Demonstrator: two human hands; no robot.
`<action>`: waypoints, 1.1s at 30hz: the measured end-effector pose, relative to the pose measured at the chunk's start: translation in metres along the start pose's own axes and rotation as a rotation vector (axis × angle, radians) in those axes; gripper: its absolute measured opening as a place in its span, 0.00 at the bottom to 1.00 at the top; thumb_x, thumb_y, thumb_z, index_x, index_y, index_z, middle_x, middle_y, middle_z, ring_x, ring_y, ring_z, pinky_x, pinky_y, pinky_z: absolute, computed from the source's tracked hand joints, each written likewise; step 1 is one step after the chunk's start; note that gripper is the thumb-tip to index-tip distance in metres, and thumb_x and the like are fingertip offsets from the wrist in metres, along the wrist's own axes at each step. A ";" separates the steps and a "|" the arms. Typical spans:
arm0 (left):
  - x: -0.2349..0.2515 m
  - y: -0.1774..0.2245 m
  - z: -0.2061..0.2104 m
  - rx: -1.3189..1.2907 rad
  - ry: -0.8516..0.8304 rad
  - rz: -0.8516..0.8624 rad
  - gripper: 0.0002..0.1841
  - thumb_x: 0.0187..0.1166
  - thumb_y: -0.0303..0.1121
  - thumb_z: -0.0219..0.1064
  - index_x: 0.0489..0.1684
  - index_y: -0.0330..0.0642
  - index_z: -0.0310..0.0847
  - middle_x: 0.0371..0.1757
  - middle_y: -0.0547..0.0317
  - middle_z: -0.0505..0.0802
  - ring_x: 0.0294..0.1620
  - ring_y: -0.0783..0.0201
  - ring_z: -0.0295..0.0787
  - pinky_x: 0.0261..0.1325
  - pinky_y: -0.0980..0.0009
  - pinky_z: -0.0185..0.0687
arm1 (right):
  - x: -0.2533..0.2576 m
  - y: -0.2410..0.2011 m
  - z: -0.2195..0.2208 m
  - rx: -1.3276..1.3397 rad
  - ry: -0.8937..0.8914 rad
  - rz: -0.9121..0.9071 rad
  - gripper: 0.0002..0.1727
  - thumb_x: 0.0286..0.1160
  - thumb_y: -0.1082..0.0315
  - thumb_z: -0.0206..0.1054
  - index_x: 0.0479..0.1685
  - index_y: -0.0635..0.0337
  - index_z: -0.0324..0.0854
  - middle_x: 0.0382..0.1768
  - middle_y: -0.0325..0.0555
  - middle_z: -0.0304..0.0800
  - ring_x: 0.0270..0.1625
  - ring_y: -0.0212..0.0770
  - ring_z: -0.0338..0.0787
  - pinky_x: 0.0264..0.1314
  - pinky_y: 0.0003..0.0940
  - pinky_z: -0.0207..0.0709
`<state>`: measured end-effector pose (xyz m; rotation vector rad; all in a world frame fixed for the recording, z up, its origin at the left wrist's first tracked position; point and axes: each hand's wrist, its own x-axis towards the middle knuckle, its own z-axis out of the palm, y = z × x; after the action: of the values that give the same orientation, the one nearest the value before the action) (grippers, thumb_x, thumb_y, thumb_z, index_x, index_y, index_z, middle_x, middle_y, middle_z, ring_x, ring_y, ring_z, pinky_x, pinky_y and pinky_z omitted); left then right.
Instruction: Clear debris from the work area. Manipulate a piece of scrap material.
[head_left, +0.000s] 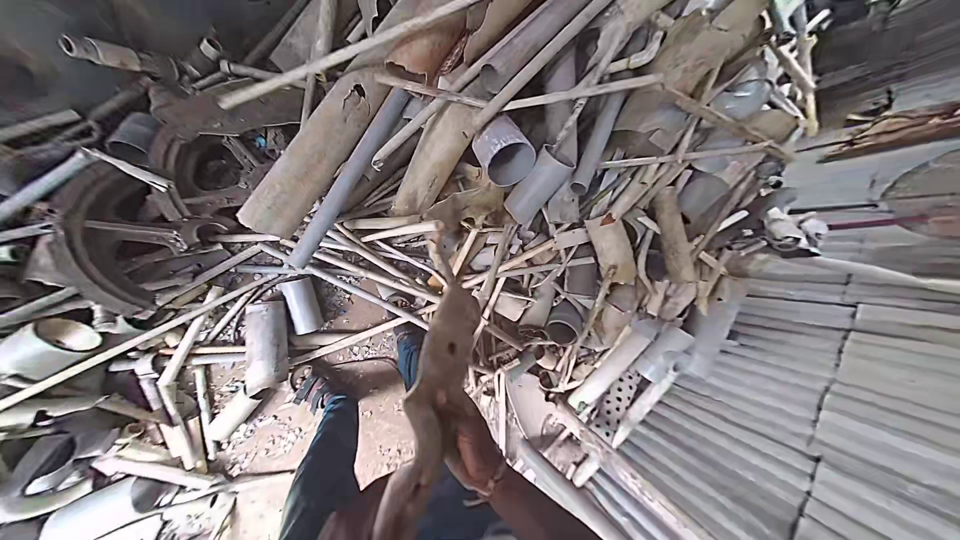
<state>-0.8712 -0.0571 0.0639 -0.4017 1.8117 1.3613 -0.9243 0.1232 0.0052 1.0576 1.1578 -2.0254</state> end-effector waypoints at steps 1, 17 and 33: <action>-0.028 0.001 -0.007 0.001 0.055 0.002 0.21 0.80 0.40 0.68 0.55 0.25 0.87 0.42 0.36 0.95 0.45 0.42 0.95 0.55 0.37 0.86 | -0.016 0.007 0.004 0.052 -0.116 0.039 0.18 0.82 0.73 0.59 0.68 0.60 0.69 0.50 0.43 0.93 0.53 0.36 0.93 0.63 0.37 0.86; -0.244 0.096 -0.074 0.704 0.242 0.824 0.14 0.82 0.22 0.58 0.54 0.33 0.91 0.50 0.39 0.97 0.50 0.43 0.98 0.54 0.51 0.92 | -0.093 0.004 0.051 0.267 -0.770 0.272 0.57 0.57 0.17 0.63 0.75 0.59 0.76 0.66 0.47 0.91 0.68 0.45 0.91 0.64 0.42 0.87; -0.256 -0.053 0.089 0.499 1.444 0.220 0.19 0.66 0.21 0.64 0.56 0.29 0.91 0.56 0.36 0.95 0.58 0.38 0.94 0.66 0.46 0.86 | -0.153 -0.049 0.184 -0.462 -1.387 -0.049 0.68 0.55 0.43 0.84 0.86 0.72 0.38 0.68 0.52 0.83 0.69 0.40 0.87 0.72 0.38 0.80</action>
<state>-0.6410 -0.0495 0.2166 -1.0918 3.3089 0.5810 -0.9475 -0.0026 0.2134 -0.6031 0.7324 -1.7240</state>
